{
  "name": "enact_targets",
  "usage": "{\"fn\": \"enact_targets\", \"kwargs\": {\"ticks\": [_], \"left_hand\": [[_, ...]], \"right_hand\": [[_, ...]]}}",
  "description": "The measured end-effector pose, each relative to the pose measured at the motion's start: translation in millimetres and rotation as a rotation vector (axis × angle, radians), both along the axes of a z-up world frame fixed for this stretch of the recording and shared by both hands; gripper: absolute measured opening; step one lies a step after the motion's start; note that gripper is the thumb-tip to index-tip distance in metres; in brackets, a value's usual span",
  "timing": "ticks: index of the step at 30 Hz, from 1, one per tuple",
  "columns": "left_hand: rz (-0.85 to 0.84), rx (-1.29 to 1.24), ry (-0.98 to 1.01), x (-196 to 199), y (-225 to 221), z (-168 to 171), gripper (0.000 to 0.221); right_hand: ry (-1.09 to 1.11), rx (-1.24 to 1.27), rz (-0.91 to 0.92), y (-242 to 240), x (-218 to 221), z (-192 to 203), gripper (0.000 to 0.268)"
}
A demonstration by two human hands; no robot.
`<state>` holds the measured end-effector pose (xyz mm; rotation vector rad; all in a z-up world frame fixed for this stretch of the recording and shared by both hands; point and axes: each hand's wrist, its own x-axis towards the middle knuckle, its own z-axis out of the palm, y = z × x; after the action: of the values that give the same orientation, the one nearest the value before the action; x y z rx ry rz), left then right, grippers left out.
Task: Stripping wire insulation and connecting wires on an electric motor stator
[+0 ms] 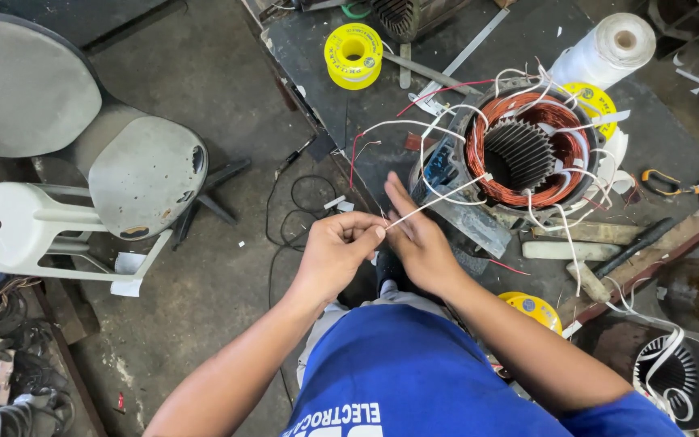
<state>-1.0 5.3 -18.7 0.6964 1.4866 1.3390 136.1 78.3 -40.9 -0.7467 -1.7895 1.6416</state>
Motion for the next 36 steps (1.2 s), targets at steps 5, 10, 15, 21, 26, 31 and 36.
{"fn": "enact_targets", "kwargs": {"ticks": [5, 10, 15, 21, 26, 31, 36], "left_hand": [[-0.011, 0.035, 0.144, 0.1, -1.3, 0.0, 0.014], [-0.030, 0.064, 0.261, 3.6, -6.6, -2.0, 0.014], [-0.025, 0.082, 0.307, 5.5, -8.2, 6.3, 0.014], [-0.090, 0.087, 0.410, 5.9, -11.8, 35.1, 0.014], [-0.126, 0.014, 0.287, 6.2, -8.3, 23.4, 0.014], [-0.132, -0.022, 0.152, 5.3, -6.5, 5.1, 0.014], [-0.124, -0.117, 0.147, -0.4, -5.3, -1.0, 0.011]], "right_hand": [[-0.379, 0.771, 0.016, -1.8, 40.1, 70.4, 0.024], [-0.336, 1.348, 0.228, 41.3, 18.8, 111.0, 0.039], [-0.211, 1.624, 0.425, 66.1, 1.8, 94.6, 0.017], [-0.341, 1.569, 0.263, 29.2, 44.7, 78.1, 0.034], [-0.246, 1.224, -0.006, -3.6, 51.8, 40.0, 0.013], [-0.167, 0.937, -0.199, -14.8, 32.6, -3.3, 0.008], [0.004, 0.225, -0.384, -16.5, 5.4, -26.7, 0.019]]}}
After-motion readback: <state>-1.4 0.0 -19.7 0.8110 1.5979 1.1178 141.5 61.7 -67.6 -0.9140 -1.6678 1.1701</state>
